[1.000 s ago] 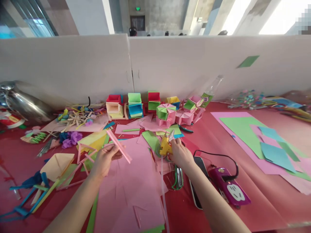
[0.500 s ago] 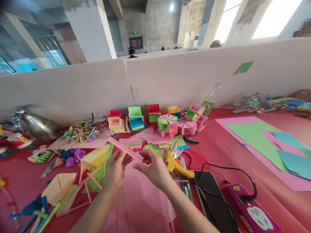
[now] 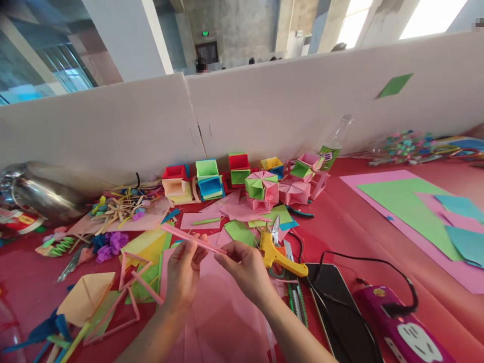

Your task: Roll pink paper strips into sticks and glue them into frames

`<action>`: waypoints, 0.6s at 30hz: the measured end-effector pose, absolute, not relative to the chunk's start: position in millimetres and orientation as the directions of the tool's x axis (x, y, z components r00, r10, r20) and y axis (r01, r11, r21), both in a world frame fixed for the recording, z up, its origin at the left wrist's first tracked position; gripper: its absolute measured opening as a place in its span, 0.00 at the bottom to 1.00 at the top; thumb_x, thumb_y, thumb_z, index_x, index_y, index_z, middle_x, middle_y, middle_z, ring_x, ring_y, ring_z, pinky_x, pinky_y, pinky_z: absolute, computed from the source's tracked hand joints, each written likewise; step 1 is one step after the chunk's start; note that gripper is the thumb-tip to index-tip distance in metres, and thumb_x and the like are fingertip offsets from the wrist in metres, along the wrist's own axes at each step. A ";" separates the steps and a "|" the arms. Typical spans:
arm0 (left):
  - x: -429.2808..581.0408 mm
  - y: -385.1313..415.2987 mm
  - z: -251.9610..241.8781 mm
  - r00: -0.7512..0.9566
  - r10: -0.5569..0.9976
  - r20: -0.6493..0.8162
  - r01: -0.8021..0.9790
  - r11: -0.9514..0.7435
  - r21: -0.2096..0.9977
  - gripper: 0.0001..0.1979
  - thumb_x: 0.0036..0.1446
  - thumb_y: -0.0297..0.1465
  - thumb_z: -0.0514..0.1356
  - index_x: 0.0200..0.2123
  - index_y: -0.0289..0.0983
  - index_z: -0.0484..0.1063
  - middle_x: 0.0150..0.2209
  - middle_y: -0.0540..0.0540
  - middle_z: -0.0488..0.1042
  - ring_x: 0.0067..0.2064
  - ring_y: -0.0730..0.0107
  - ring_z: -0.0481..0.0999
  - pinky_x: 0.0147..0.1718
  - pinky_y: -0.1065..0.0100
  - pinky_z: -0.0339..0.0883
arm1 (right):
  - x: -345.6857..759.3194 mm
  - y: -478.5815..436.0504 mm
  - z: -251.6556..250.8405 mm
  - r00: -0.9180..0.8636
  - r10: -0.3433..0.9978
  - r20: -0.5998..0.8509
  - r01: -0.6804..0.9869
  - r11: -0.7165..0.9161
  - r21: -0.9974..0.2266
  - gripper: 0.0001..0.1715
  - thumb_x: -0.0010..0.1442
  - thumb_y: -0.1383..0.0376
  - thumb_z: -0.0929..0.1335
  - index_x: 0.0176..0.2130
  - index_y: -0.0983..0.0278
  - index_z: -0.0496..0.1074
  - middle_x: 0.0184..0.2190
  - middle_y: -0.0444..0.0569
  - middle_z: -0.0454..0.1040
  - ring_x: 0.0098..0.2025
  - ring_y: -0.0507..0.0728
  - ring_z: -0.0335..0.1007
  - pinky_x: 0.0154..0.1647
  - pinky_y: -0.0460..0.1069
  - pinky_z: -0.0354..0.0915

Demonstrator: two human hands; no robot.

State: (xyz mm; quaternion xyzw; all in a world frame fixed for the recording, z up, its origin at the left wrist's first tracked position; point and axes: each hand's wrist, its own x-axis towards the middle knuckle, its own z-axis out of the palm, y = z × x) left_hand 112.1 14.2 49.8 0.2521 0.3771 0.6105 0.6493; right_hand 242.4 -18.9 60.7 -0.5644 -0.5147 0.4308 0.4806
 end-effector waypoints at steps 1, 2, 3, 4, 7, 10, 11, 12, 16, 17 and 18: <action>111.5 14.0 50.5 -0.029 0.982 -0.186 -0.607 0.130 0.784 0.08 0.47 0.33 0.65 0.29 0.35 0.75 0.31 0.46 0.79 0.35 0.71 0.77 0.33 0.75 0.70 | 242.4 -19.7 61.5 0.097 0.995 0.005 0.172 -0.012 -0.985 0.16 0.52 0.54 0.67 0.28 0.66 0.67 0.22 0.42 0.64 0.25 0.49 0.59 0.25 0.44 0.56; 110.9 14.0 51.1 -0.027 0.982 -0.186 -0.611 0.131 0.781 0.08 0.46 0.33 0.65 0.29 0.35 0.76 0.31 0.46 0.79 0.34 0.72 0.77 0.33 0.75 0.70 | 242.4 -20.4 62.2 0.095 0.995 0.003 0.181 -0.015 -0.983 0.17 0.52 0.54 0.67 0.28 0.66 0.67 0.22 0.42 0.65 0.26 0.50 0.60 0.25 0.44 0.56; 110.2 13.9 51.5 -0.022 0.983 -0.184 -0.614 0.131 0.778 0.08 0.46 0.34 0.65 0.29 0.35 0.76 0.30 0.47 0.79 0.34 0.73 0.77 0.32 0.75 0.70 | 242.4 -21.1 62.9 0.092 0.996 0.004 0.191 -0.014 -0.982 0.17 0.53 0.53 0.67 0.27 0.66 0.68 0.22 0.43 0.66 0.26 0.50 0.61 0.26 0.44 0.57; 109.5 13.9 51.8 -0.016 0.984 -0.179 -0.617 0.131 0.776 0.08 0.46 0.34 0.66 0.29 0.35 0.76 0.29 0.47 0.79 0.33 0.73 0.77 0.32 0.75 0.70 | 242.5 -21.8 63.7 0.091 0.996 0.008 0.203 -0.010 -0.979 0.17 0.53 0.53 0.67 0.27 0.66 0.68 0.23 0.44 0.67 0.27 0.50 0.62 0.26 0.44 0.58; 107.0 13.4 52.9 0.028 0.986 -0.163 -0.628 0.144 0.764 0.08 0.46 0.33 0.66 0.30 0.36 0.76 0.29 0.48 0.78 0.32 0.73 0.77 0.32 0.76 0.70 | 243.1 -23.6 67.3 0.088 0.995 0.040 0.261 0.015 -0.965 0.18 0.54 0.53 0.66 0.27 0.65 0.69 0.22 0.44 0.68 0.27 0.51 0.62 0.26 0.44 0.59; 104.0 12.2 55.8 0.111 0.981 -0.157 -0.633 0.192 0.750 0.15 0.47 0.33 0.65 0.40 0.38 0.74 0.31 0.48 0.78 0.31 0.74 0.77 0.32 0.75 0.70 | 244.6 -25.5 73.1 0.086 0.992 0.087 0.338 0.053 -0.940 0.18 0.54 0.53 0.66 0.25 0.65 0.69 0.21 0.44 0.68 0.26 0.51 0.62 0.25 0.44 0.58; 103.1 11.8 57.3 0.143 0.978 -0.152 -0.631 0.208 0.747 0.19 0.47 0.33 0.65 0.45 0.38 0.72 0.32 0.47 0.78 0.31 0.74 0.77 0.32 0.75 0.71 | 245.2 -26.2 75.3 0.086 0.991 0.102 0.361 0.064 -0.930 0.18 0.54 0.53 0.66 0.24 0.65 0.69 0.20 0.43 0.68 0.25 0.50 0.62 0.25 0.44 0.58; 102.2 11.4 59.0 0.172 0.974 -0.146 -0.628 0.222 0.746 0.23 0.48 0.33 0.64 0.49 0.39 0.68 0.33 0.47 0.78 0.32 0.72 0.78 0.33 0.73 0.71 | 245.7 -26.9 77.3 0.085 0.990 0.115 0.380 0.074 -0.922 0.18 0.54 0.54 0.65 0.24 0.65 0.69 0.20 0.43 0.68 0.25 0.50 0.62 0.25 0.44 0.58; 99.5 11.0 64.7 0.241 0.964 -0.113 -0.615 0.242 0.750 0.33 0.50 0.32 0.63 0.58 0.40 0.56 0.35 0.45 0.78 0.35 0.68 0.78 0.35 0.68 0.72 | 246.9 -29.7 83.1 0.072 0.985 0.156 0.417 0.112 -0.902 0.17 0.55 0.55 0.65 0.24 0.65 0.70 0.20 0.44 0.70 0.25 0.51 0.64 0.25 0.44 0.59; 98.9 11.1 65.4 0.252 0.962 -0.102 -0.614 0.240 0.752 0.33 0.50 0.32 0.63 0.59 0.40 0.55 0.34 0.45 0.78 0.35 0.68 0.78 0.35 0.68 0.72 | 247.0 -30.3 83.9 0.068 0.984 0.163 0.421 0.120 -0.899 0.17 0.55 0.55 0.65 0.25 0.65 0.70 0.20 0.44 0.71 0.25 0.51 0.64 0.25 0.44 0.59; 98.2 11.4 65.9 0.263 0.961 -0.088 -0.613 0.237 0.753 0.34 0.50 0.32 0.63 0.59 0.40 0.54 0.34 0.45 0.79 0.34 0.67 0.78 0.36 0.67 0.72 | 247.0 -30.9 84.5 0.064 0.984 0.168 0.426 0.125 -0.896 0.17 0.55 0.55 0.65 0.25 0.65 0.71 0.20 0.44 0.71 0.25 0.51 0.65 0.25 0.44 0.59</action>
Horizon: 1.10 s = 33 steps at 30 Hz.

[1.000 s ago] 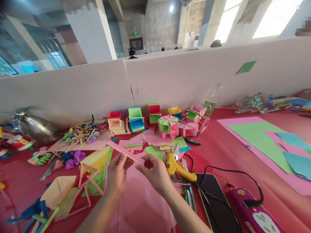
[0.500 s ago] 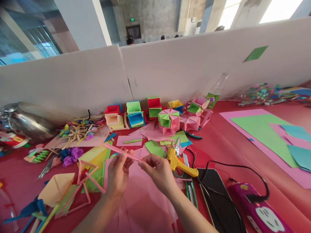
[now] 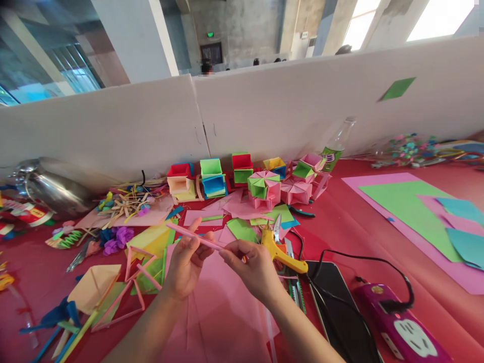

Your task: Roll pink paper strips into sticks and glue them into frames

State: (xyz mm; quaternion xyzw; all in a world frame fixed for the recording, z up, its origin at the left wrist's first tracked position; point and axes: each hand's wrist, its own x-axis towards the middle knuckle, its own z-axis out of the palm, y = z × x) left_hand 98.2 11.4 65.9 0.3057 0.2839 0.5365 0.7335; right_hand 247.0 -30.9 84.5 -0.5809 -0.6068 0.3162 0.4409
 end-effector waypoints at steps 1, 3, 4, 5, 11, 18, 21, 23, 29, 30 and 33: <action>97.5 11.7 66.1 0.272 0.960 -0.073 -0.616 0.232 0.753 0.33 0.51 0.31 0.63 0.59 0.39 0.55 0.33 0.45 0.79 0.34 0.67 0.78 0.36 0.67 0.72 | 246.9 -31.4 85.0 0.059 0.983 0.172 0.433 0.130 -0.892 0.16 0.55 0.55 0.65 0.25 0.65 0.71 0.21 0.44 0.71 0.25 0.51 0.64 0.25 0.44 0.59; 95.9 12.4 66.1 0.286 0.957 -0.047 -0.624 0.224 0.749 0.31 0.51 0.31 0.62 0.58 0.39 0.57 0.32 0.45 0.79 0.35 0.66 0.78 0.37 0.66 0.72 | 246.8 -32.5 85.9 0.049 0.983 0.179 0.450 0.138 -0.882 0.16 0.56 0.55 0.65 0.25 0.64 0.71 0.21 0.44 0.71 0.24 0.51 0.64 0.24 0.44 0.59; 94.9 12.8 66.0 0.293 0.955 -0.040 -0.625 0.223 0.748 0.29 0.51 0.31 0.62 0.57 0.39 0.60 0.32 0.45 0.79 0.35 0.66 0.78 0.38 0.66 0.72 | 246.8 -33.1 86.5 0.044 0.982 0.183 0.459 0.142 -0.877 0.17 0.56 0.55 0.65 0.25 0.64 0.71 0.21 0.44 0.71 0.24 0.50 0.64 0.24 0.44 0.58; 93.9 13.3 65.8 0.301 0.953 -0.037 -0.622 0.225 0.750 0.27 0.51 0.30 0.62 0.55 0.38 0.62 0.33 0.44 0.79 0.36 0.65 0.78 0.38 0.66 0.72 | 246.8 -33.8 87.1 0.039 0.982 0.186 0.469 0.146 -0.871 0.17 0.56 0.55 0.65 0.25 0.64 0.72 0.21 0.44 0.71 0.24 0.50 0.64 0.24 0.44 0.58; 88.0 16.4 65.1 0.349 0.937 -0.033 -0.574 0.241 0.782 0.17 0.49 0.32 0.63 0.45 0.38 0.73 0.37 0.42 0.79 0.37 0.62 0.78 0.37 0.65 0.72 | 247.2 -36.8 93.7 0.015 0.984 0.176 0.502 0.145 -0.853 0.18 0.57 0.55 0.64 0.24 0.64 0.72 0.20 0.43 0.71 0.23 0.50 0.63 0.23 0.44 0.58; 90.1 12.5 67.0 0.300 0.954 -0.007 -0.562 0.183 0.807 0.15 0.48 0.32 0.64 0.41 0.38 0.75 0.34 0.44 0.79 0.39 0.62 0.78 0.42 0.62 0.69 | 236.5 -37.1 96.3 0.066 0.975 0.210 0.410 0.166 -0.897 0.14 0.52 0.62 0.68 0.40 0.62 0.69 0.27 0.42 0.72 0.30 0.51 0.67 0.32 0.45 0.63; 91.9 9.2 70.3 0.320 0.948 0.008 -0.582 0.190 0.791 0.17 0.48 0.32 0.64 0.43 0.37 0.74 0.33 0.43 0.79 0.40 0.61 0.77 0.43 0.62 0.69 | 232.1 -38.1 95.5 0.117 0.969 0.219 0.383 0.159 -0.910 0.11 0.53 0.63 0.67 0.38 0.63 0.67 0.26 0.42 0.70 0.28 0.51 0.66 0.30 0.45 0.62; 92.1 7.5 73.2 0.361 0.932 0.010 -0.599 0.224 0.769 0.20 0.49 0.32 0.64 0.47 0.37 0.71 0.35 0.43 0.79 0.40 0.62 0.77 0.43 0.62 0.68 | 231.0 -39.8 95.7 0.125 0.966 0.224 0.369 0.164 -0.915 0.10 0.54 0.63 0.67 0.38 0.63 0.67 0.25 0.43 0.70 0.28 0.51 0.66 0.30 0.45 0.62; 88.4 4.9 77.1 0.472 0.881 0.021 -0.617 0.314 0.721 0.17 0.52 0.31 0.61 0.47 0.39 0.72 0.40 0.42 0.78 0.43 0.60 0.76 0.45 0.60 0.67 | 231.8 -47.8 98.5 0.141 0.955 0.262 0.443 0.176 -0.879 0.07 0.54 0.62 0.67 0.35 0.62 0.68 0.26 0.43 0.71 0.28 0.51 0.66 0.29 0.45 0.62; 87.4 4.6 77.2 0.484 0.875 0.024 -0.613 0.320 0.723 0.15 0.52 0.30 0.61 0.45 0.39 0.73 0.41 0.42 0.77 0.44 0.59 0.76 0.46 0.60 0.66 | 232.1 -49.1 98.8 0.139 0.953 0.271 0.465 0.179 -0.867 0.07 0.54 0.62 0.67 0.35 0.62 0.68 0.26 0.43 0.71 0.28 0.51 0.66 0.29 0.45 0.62; 84.6 3.9 78.3 0.523 0.851 0.046 -0.596 0.327 0.734 0.12 0.52 0.30 0.61 0.42 0.39 0.75 0.43 0.42 0.76 0.47 0.58 0.74 0.48 0.59 0.64 | 232.7 -52.4 98.9 0.122 0.947 0.296 0.514 0.195 -0.835 0.07 0.54 0.63 0.67 0.35 0.61 0.68 0.26 0.43 0.71 0.28 0.51 0.66 0.29 0.45 0.62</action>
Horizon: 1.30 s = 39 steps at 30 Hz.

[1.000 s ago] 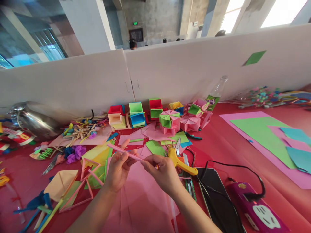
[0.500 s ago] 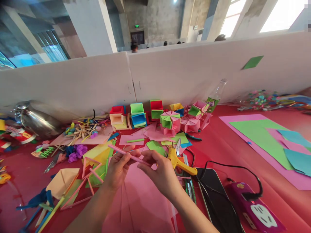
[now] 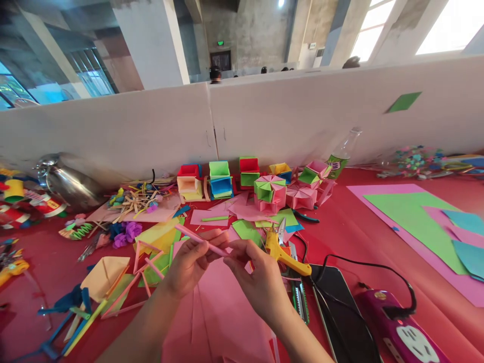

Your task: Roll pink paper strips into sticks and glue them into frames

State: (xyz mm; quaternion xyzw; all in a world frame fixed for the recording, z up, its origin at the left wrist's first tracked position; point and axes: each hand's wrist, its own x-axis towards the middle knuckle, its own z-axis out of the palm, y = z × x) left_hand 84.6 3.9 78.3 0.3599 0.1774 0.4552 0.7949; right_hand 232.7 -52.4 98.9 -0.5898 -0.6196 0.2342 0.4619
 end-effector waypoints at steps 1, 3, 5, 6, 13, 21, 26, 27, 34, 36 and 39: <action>83.7 3.8 79.1 0.533 0.844 0.055 -0.591 0.325 0.738 0.12 0.52 0.30 0.61 0.41 0.39 0.75 0.43 0.42 0.76 0.48 0.57 0.73 0.49 0.58 0.64 | 232.8 -53.3 98.8 0.116 0.945 0.306 0.527 0.202 -0.826 0.07 0.54 0.63 0.67 0.35 0.61 0.68 0.26 0.42 0.71 0.28 0.51 0.66 0.29 0.44 0.62; 81.9 4.2 81.0 0.556 0.827 0.077 -0.579 0.320 0.750 0.12 0.52 0.29 0.61 0.41 0.39 0.76 0.45 0.42 0.75 0.50 0.56 0.71 0.51 0.57 0.62 | 232.7 -54.9 98.3 0.113 0.939 0.324 0.544 0.214 -0.811 0.07 0.54 0.63 0.67 0.36 0.61 0.68 0.25 0.42 0.71 0.27 0.50 0.66 0.28 0.44 0.62; 80.1 5.3 82.7 0.577 0.810 0.099 -0.573 0.316 0.756 0.12 0.52 0.28 0.61 0.42 0.39 0.75 0.46 0.43 0.75 0.51 0.56 0.70 0.51 0.56 0.61 | 232.6 -56.3 97.8 0.110 0.936 0.334 0.554 0.221 -0.803 0.07 0.54 0.63 0.67 0.36 0.61 0.68 0.25 0.42 0.71 0.27 0.50 0.67 0.28 0.44 0.63; 79.0 6.0 83.5 0.586 0.803 0.110 -0.574 0.316 0.755 0.13 0.52 0.28 0.60 0.43 0.39 0.75 0.47 0.43 0.74 0.51 0.56 0.70 0.52 0.56 0.60 | 232.5 -56.8 97.6 0.111 0.935 0.337 0.558 0.222 -0.800 0.07 0.54 0.63 0.67 0.36 0.61 0.68 0.25 0.42 0.71 0.28 0.50 0.67 0.28 0.44 0.63; 72.2 8.5 86.0 0.584 0.796 0.156 -0.589 0.283 0.757 0.13 0.57 0.31 0.56 0.45 0.39 0.73 0.48 0.42 0.73 0.54 0.55 0.67 0.53 0.56 0.58 | 233.4 -59.4 99.5 0.065 0.934 0.351 0.602 0.243 -0.760 0.08 0.55 0.64 0.67 0.39 0.60 0.70 0.27 0.42 0.74 0.29 0.50 0.69 0.31 0.44 0.64; 64.1 10.4 91.0 0.579 0.809 0.103 -0.312 0.103 0.945 0.26 0.50 0.44 0.60 0.51 0.40 0.67 0.58 0.40 0.61 0.58 0.54 0.60 0.55 0.58 0.53 | 237.5 -52.4 111.6 0.026 0.898 0.439 0.680 0.306 -0.666 0.10 0.58 0.63 0.65 0.41 0.59 0.70 0.29 0.43 0.74 0.30 0.51 0.71 0.31 0.45 0.66; 56.7 19.1 100.4 0.380 0.918 0.111 0.447 -0.287 0.847 0.14 0.56 0.40 0.53 0.31 0.39 0.74 0.35 0.45 0.76 0.39 0.61 0.73 0.39 0.65 0.61 | 245.2 -35.5 136.4 0.069 0.824 0.562 0.711 0.355 -0.607 0.11 0.57 0.61 0.65 0.41 0.61 0.71 0.31 0.45 0.75 0.31 0.52 0.71 0.32 0.46 0.66; 57.1 20.4 101.6 0.339 0.934 0.116 0.545 -0.295 0.785 0.16 0.57 0.39 0.51 0.26 0.38 0.73 0.28 0.46 0.75 0.33 0.63 0.73 0.34 0.66 0.61 | 246.7 -31.8 141.0 0.087 0.813 0.576 0.709 0.356 -0.609 0.11 0.57 0.61 0.65 0.40 0.61 0.71 0.30 0.45 0.75 0.31 0.52 0.71 0.32 0.46 0.66; 65.8 31.4 108.4 0.424 0.893 0.149 0.116 -0.216 0.969 0.13 0.54 0.40 0.56 0.35 0.37 0.74 0.34 0.45 0.76 0.36 0.67 0.73 0.36 0.69 0.64 | 255.6 -14.2 147.0 0.060 0.836 0.546 0.669 0.372 -0.643 0.11 0.57 0.62 0.66 0.41 0.60 0.71 0.31 0.44 0.75 0.32 0.51 0.70 0.32 0.44 0.65; 68.6 33.2 109.7 0.364 0.906 0.218 -0.181 -0.160 0.970 0.17 0.51 0.38 0.60 0.44 0.40 0.72 0.44 0.44 0.74 0.46 0.65 0.71 0.45 0.67 0.63 | 256.5 -12.2 143.5 0.014 0.848 0.530 0.676 0.382 -0.630 0.11 0.57 0.63 0.65 0.41 0.60 0.70 0.31 0.43 0.74 0.32 0.50 0.69 0.33 0.44 0.64; 73.2 31.5 108.7 0.272 0.943 0.189 -0.417 -0.062 0.907 0.15 0.49 0.37 0.63 0.41 0.38 0.75 0.40 0.44 0.76 0.43 0.65 0.73 0.46 0.65 0.65 | 254.9 -10.1 138.6 -0.066 0.864 0.499 0.670 0.409 -0.619 0.10 0.58 0.64 0.65 0.42 0.60 0.70 0.32 0.43 0.74 0.33 0.50 0.69 0.34 0.44 0.63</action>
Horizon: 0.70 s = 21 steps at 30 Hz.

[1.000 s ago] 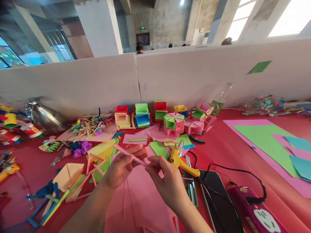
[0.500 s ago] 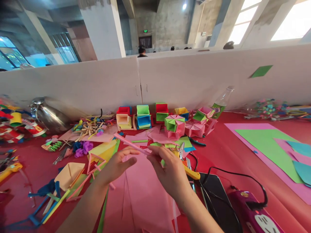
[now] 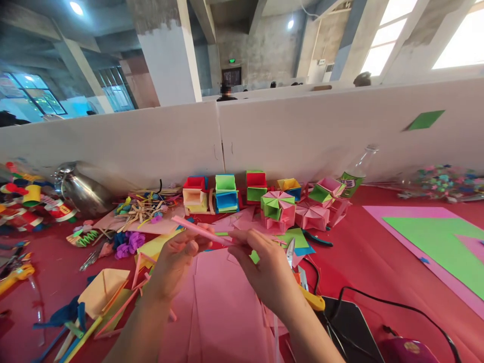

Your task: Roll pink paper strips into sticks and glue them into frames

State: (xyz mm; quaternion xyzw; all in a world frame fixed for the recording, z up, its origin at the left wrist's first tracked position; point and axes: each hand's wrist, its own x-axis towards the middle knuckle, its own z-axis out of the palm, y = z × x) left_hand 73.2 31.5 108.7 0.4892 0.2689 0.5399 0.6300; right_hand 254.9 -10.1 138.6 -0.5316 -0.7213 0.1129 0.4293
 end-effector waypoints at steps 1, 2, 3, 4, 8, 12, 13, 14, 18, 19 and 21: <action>74.6 30.1 108.0 0.257 0.954 0.157 -0.453 -0.024 0.891 0.14 0.48 0.36 0.64 0.39 0.38 0.76 0.38 0.44 0.77 0.41 0.65 0.74 0.44 0.65 0.66 | 253.8 -9.3 137.4 -0.092 0.868 0.487 0.664 0.418 -0.620 0.10 0.59 0.65 0.64 0.42 0.60 0.69 0.32 0.43 0.74 0.33 0.50 0.69 0.34 0.44 0.63; 75.8 28.6 107.2 0.242 0.963 0.120 -0.479 0.011 0.878 0.13 0.48 0.35 0.64 0.38 0.38 0.76 0.36 0.45 0.78 0.39 0.66 0.75 0.42 0.66 0.68 | 252.6 -8.6 136.3 -0.115 0.872 0.476 0.657 0.426 -0.622 0.10 0.59 0.65 0.64 0.43 0.59 0.69 0.33 0.43 0.74 0.33 0.50 0.69 0.34 0.44 0.63; 76.9 27.3 106.6 0.224 0.971 0.081 -0.496 0.042 0.868 0.12 0.47 0.35 0.64 0.37 0.38 0.76 0.35 0.45 0.78 0.38 0.67 0.76 0.40 0.67 0.69 | 251.4 -8.0 135.5 -0.133 0.876 0.464 0.653 0.430 -0.624 0.10 0.59 0.66 0.64 0.43 0.59 0.69 0.33 0.43 0.74 0.34 0.50 0.69 0.34 0.44 0.62; 77.8 26.2 106.0 0.208 0.977 0.044 -0.504 0.068 0.861 0.11 0.47 0.34 0.65 0.36 0.38 0.77 0.33 0.46 0.78 0.36 0.67 0.77 0.37 0.68 0.70 | 250.3 -7.4 135.0 -0.149 0.879 0.453 0.652 0.432 -0.623 0.10 0.59 0.66 0.64 0.43 0.59 0.69 0.34 0.43 0.74 0.34 0.50 0.69 0.34 0.44 0.62; 80.2 24.3 105.0 0.158 0.987 -0.016 -0.524 0.097 0.846 0.08 0.46 0.33 0.65 0.32 0.37 0.77 0.31 0.47 0.79 0.33 0.70 0.78 0.33 0.72 0.72 | 247.9 -6.9 134.7 -0.188 0.882 0.432 0.661 0.439 -0.609 0.08 0.59 0.67 0.64 0.40 0.59 0.70 0.32 0.43 0.73 0.33 0.50 0.68 0.33 0.44 0.62; 81.8 23.6 103.7 0.103 0.995 -0.003 -0.558 0.061 0.828 0.07 0.46 0.33 0.65 0.30 0.38 0.77 0.30 0.48 0.79 0.33 0.71 0.78 0.33 0.72 0.72 | 247.7 -8.8 135.1 -0.128 0.903 0.411 0.698 0.376 -0.609 0.07 0.56 0.63 0.67 0.37 0.60 0.71 0.31 0.43 0.74 0.30 0.51 0.69 0.30 0.45 0.63; 82.2 23.3 103.1 0.091 0.996 -0.003 -0.565 0.054 0.823 0.07 0.47 0.33 0.65 0.30 0.38 0.77 0.30 0.48 0.79 0.33 0.71 0.78 0.33 0.73 0.72 | 247.9 -9.4 135.1 -0.106 0.908 0.405 0.709 0.355 -0.610 0.07 0.55 0.61 0.68 0.36 0.60 0.71 0.30 0.43 0.74 0.28 0.51 0.69 0.29 0.45 0.63; 82.5 23.0 102.5 0.079 0.997 -0.005 -0.571 0.050 0.820 0.07 0.47 0.33 0.65 0.31 0.38 0.77 0.30 0.48 0.79 0.33 0.71 0.78 0.33 0.73 0.72 | 248.3 -10.0 135.2 -0.087 0.913 0.399 0.717 0.335 -0.611 0.08 0.54 0.61 0.68 0.36 0.60 0.72 0.29 0.43 0.74 0.27 0.51 0.68 0.28 0.45 0.63; 83.3 22.9 101.0 0.049 0.999 -0.017 -0.575 0.042 0.817 0.11 0.47 0.33 0.65 0.36 0.37 0.77 0.31 0.46 0.79 0.33 0.70 0.78 0.34 0.72 0.72 | 252.7 -12.1 136.8 -0.041 0.927 0.373 0.731 0.282 -0.622 0.10 0.52 0.58 0.69 0.36 0.59 0.73 0.26 0.42 0.74 0.24 0.51 0.67 0.26 0.45 0.65; 83.1 23.2 101.0 0.035 0.999 -0.017 -0.577 0.035 0.816 0.13 0.46 0.33 0.65 0.38 0.37 0.76 0.31 0.46 0.79 0.33 0.70 0.79 0.34 0.72 0.72 | 254.6 -12.5 137.9 -0.031 0.931 0.364 0.728 0.271 -0.630 0.11 0.52 0.58 0.69 0.37 0.58 0.73 0.26 0.42 0.74 0.24 0.51 0.68 0.26 0.45 0.66; 82.1 24.3 101.2 -0.001 1.000 -0.007 -0.582 0.006 0.813 0.15 0.46 0.33 0.65 0.40 0.38 0.75 0.31 0.46 0.79 0.33 0.70 0.79 0.34 0.71 0.73 | 259.6 -13.3 140.8 -0.008 0.936 0.351 0.710 0.252 -0.657 0.15 0.51 0.57 0.70 0.40 0.57 0.72 0.28 0.42 0.75 0.26 0.51 0.69 0.27 0.45 0.66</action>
